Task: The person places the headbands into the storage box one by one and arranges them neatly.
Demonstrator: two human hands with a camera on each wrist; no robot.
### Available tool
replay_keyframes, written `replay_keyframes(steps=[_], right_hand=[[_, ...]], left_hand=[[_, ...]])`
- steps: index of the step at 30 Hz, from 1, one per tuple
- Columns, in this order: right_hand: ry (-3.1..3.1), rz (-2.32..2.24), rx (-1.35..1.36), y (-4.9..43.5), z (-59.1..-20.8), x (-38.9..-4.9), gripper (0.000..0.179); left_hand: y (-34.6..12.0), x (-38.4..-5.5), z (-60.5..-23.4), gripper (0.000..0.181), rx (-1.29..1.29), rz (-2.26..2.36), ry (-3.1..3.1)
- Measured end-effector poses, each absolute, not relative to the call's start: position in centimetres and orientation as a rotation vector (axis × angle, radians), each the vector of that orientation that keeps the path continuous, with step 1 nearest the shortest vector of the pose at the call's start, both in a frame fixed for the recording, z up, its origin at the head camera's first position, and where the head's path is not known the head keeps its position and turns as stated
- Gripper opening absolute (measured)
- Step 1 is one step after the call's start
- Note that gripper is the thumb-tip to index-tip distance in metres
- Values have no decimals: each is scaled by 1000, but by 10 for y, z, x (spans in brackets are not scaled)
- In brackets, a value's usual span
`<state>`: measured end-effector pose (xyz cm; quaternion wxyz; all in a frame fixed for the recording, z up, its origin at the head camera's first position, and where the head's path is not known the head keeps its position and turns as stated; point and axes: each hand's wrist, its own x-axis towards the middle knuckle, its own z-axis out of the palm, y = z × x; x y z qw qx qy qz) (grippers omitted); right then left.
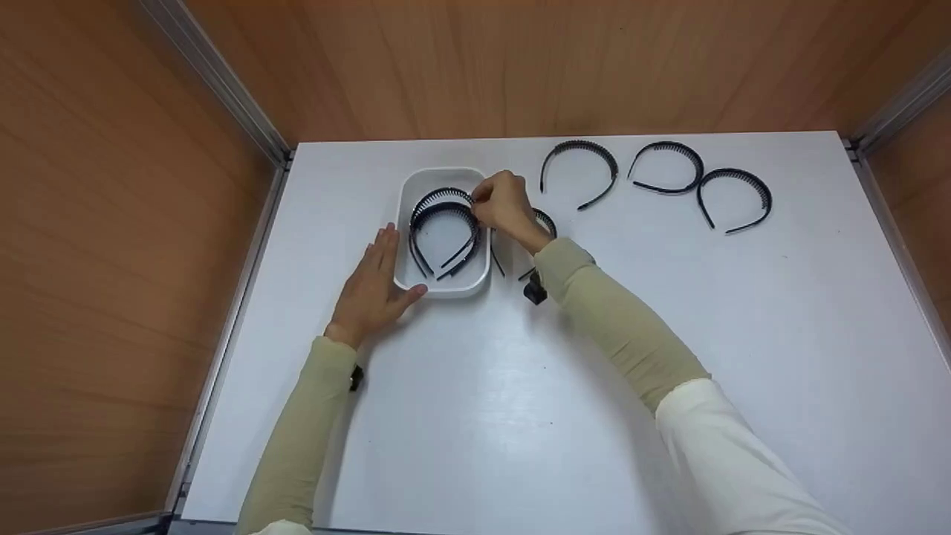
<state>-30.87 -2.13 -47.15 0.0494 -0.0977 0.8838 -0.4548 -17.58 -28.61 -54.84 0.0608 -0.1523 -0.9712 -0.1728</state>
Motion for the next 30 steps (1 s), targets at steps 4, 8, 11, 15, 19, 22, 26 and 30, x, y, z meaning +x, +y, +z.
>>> replay_keyframes(steps=[4,8,11,15,19,22,26,30], right_hand=[[2724,-1356,-340,-25,-472,-308,22],[2723,-1334,-331,-27,-472,-307,22],[2740,-1288,-325,-29,-472,-308,22],[2788,-1213,-383,-33,-472,-308,23],[2812,-1177,-446,-36,-471,-306,16],[2834,-1131,-482,-40,-472,-305,18],[2896,-1018,-510,-47,-473,-303,27],[2987,-854,-509,-54,-475,-302,12]], left_hand=[[-286,-174,-547,108,-471,-529,-2925],[-286,-174,-548,108,-480,-531,-2916],[-286,-175,-548,109,-477,-532,-2932],[-286,-175,-547,108,-472,-527,-2958],[-287,-175,-547,107,-487,-522,-2940],[-287,-175,-547,107,-492,-545,-2927],[-287,-175,-547,107,-485,-565,-2930],[-287,-175,-547,108,-481,-551,-2934]])
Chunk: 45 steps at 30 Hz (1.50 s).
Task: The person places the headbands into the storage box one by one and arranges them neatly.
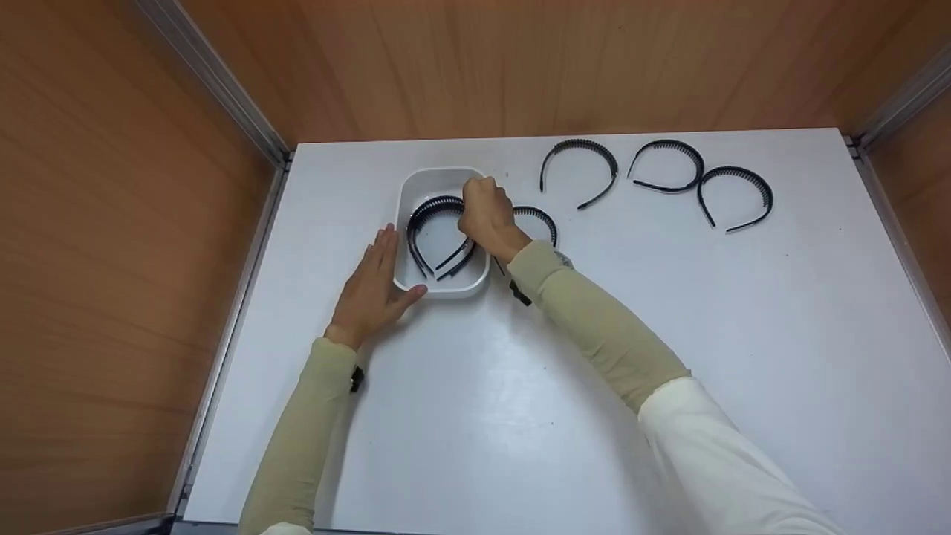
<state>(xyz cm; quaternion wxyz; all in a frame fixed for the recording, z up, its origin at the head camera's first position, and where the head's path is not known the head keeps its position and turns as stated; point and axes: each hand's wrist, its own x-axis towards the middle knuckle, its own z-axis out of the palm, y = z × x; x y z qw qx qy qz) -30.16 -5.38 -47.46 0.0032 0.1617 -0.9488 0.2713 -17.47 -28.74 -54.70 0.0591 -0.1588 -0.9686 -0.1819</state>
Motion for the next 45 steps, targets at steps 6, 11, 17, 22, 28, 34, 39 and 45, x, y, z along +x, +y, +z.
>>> replay_keyframes(steps=[6,11,17,22,28,34,39,45], right_hand=[[-2972,687,525,-59,-476,-299,13],[-2979,681,522,-59,-474,-299,13],[-2974,701,521,-57,-473,-300,15],[-2977,707,526,-55,-474,-299,14],[-2974,732,538,-51,-474,-298,12],[-2947,825,558,-46,-473,-298,21],[-2907,942,607,-40,-471,-295,16],[-2867,1057,644,-32,-469,-292,14]], left_hand=[[-287,-176,-547,108,-477,-558,-2923],[-287,-177,-546,110,-478,-555,-2930],[-286,-178,-546,109,-483,-554,-2916],[-284,-177,-546,108,-464,-560,-2942],[-283,-178,-547,110,-439,-535,-2963],[-283,-177,-546,109,-445,-546,-2963],[-284,-176,-546,109,-445,-561,-2961],[-286,-176,-545,108,-460,-556,-2951]])
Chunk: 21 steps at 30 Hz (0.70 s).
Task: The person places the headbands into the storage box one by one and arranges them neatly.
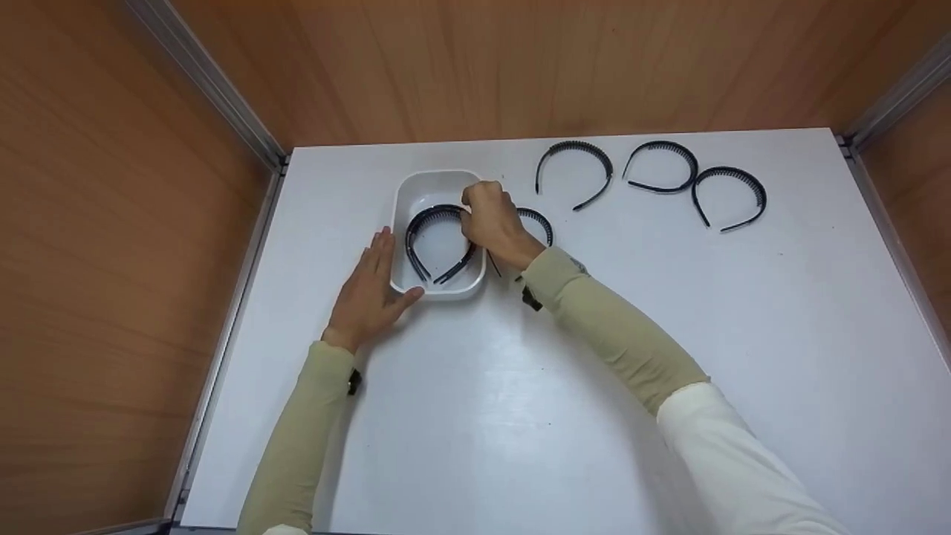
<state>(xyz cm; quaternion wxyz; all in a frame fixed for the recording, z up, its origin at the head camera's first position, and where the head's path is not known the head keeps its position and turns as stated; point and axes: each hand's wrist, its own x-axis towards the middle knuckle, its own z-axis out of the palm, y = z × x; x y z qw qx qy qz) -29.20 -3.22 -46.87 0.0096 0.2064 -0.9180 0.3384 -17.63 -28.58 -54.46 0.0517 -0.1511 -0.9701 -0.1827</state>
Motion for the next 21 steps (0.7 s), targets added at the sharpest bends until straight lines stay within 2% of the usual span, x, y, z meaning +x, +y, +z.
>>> replay_keyframes(steps=[8,21], right_hand=[[-2836,1094,678,-18,-462,-290,27],[-2811,1138,660,10,-463,-292,25]], left_hand=[[-287,-178,-545,109,-458,-543,-2944],[-287,-177,-546,109,-470,-526,-2942]])
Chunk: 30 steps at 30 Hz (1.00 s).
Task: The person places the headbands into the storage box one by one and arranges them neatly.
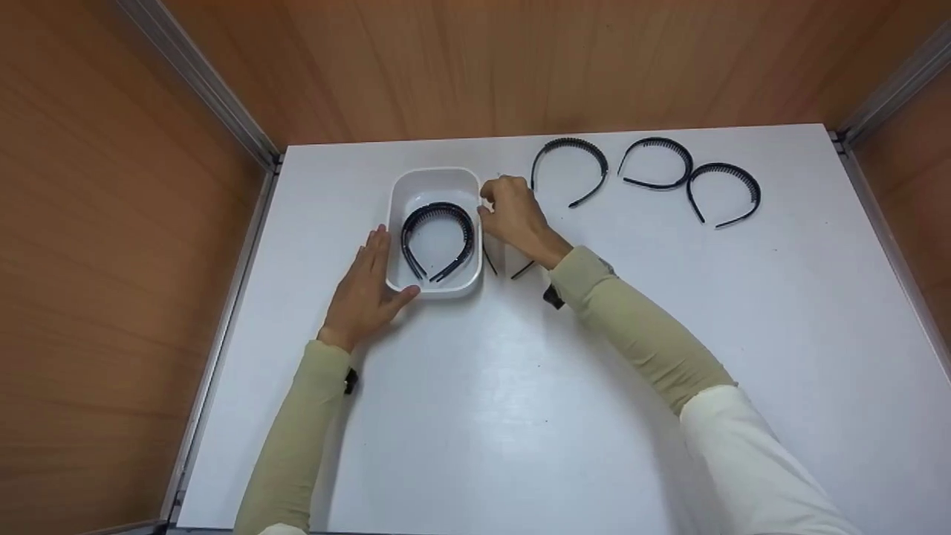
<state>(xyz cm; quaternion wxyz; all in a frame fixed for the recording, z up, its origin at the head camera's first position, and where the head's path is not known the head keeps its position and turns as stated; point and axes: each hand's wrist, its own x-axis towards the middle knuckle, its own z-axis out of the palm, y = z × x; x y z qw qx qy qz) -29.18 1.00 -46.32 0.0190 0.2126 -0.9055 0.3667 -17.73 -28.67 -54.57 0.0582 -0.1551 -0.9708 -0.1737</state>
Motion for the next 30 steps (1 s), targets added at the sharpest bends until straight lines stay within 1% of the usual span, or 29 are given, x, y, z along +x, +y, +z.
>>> replay_keyframes(steps=[19,30], right_hand=[[-2817,1164,561,58,-473,-297,26],[-2839,1165,513,80,-490,-300,27]], left_hand=[[-288,-177,-546,110,-468,-546,-2938],[-287,-177,-547,111,-488,-533,-2900]])
